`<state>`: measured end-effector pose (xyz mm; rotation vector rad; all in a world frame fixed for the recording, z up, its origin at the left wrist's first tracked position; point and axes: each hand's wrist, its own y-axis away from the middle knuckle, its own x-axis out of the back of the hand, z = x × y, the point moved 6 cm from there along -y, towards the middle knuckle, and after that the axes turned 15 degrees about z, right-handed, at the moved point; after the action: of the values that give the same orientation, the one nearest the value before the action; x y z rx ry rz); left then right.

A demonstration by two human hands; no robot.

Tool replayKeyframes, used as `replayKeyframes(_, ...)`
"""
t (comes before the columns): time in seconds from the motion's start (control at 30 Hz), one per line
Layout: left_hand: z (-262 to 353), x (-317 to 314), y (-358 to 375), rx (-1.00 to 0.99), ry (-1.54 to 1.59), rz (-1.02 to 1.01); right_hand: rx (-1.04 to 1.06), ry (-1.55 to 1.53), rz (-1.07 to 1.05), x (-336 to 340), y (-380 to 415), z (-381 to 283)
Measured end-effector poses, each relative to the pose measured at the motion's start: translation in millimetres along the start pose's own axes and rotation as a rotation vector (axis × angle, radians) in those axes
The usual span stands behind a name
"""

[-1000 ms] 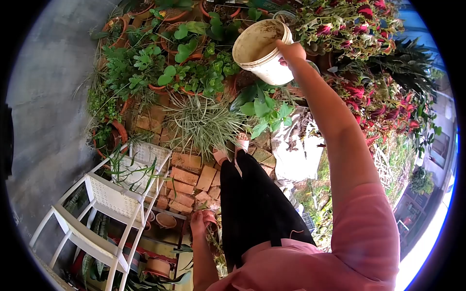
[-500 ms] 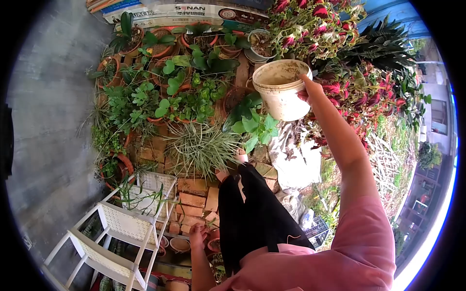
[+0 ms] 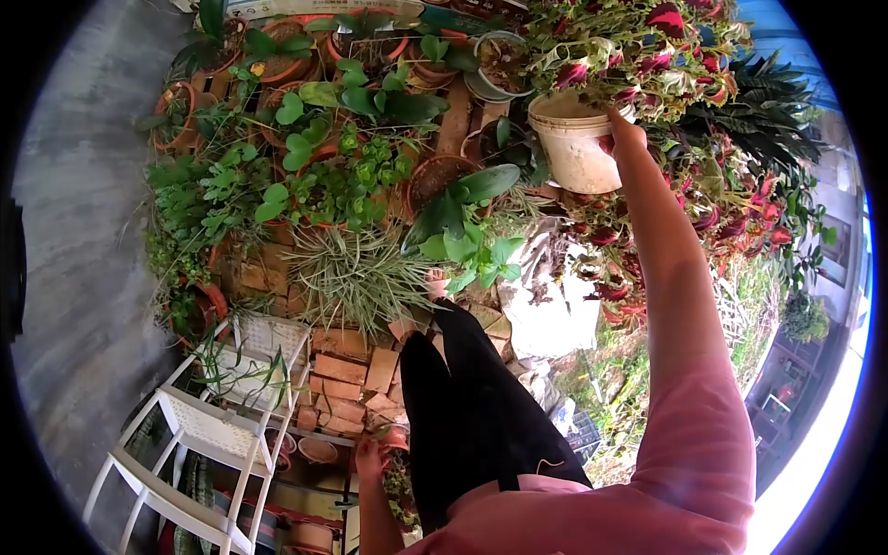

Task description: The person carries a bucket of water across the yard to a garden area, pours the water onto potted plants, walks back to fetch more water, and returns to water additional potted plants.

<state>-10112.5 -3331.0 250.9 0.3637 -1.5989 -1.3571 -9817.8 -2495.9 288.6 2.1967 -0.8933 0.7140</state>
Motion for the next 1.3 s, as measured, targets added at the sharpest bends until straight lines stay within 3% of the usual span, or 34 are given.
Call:
replayKeyframes(0.1,8,-12,13,0.034,-0.025,-0.093,0.108,0.077,0.043,-27,-28,-17)
replayKeyframes(0.17,-20,-3,-7,0.129,0.035,-0.077,0.192,0.132,0.033,-41,-39,-24)
replayKeyframes(0.23,-73,9,-47,0.252,0.307,-0.122,0.239,0.068,0.028,-63,-68,-22)
replayKeyframes(0.3,-79,7,-40,0.279,0.323,-0.074,0.245,0.184,0.043,-75,-46,-33)
replayKeyframes(0.37,-34,-4,11,0.212,0.077,0.054,0.262,0.212,0.033,-83,-48,-37)
replayKeyframes(0.5,-50,3,5,0.185,-0.061,0.024,0.29,0.244,0.013,-94,-52,-46)
replayKeyframes(0.63,-33,-6,29,0.215,-0.094,0.096,0.307,0.263,-0.002,-102,-55,-54)
replayKeyframes(0.97,-62,-9,21,0.201,-0.082,0.155,0.328,0.269,-0.038,-113,-61,-67)
replayKeyframes(1.3,-80,-7,13,0.276,-0.088,0.048,0.306,0.243,-0.094,-119,-71,-71)
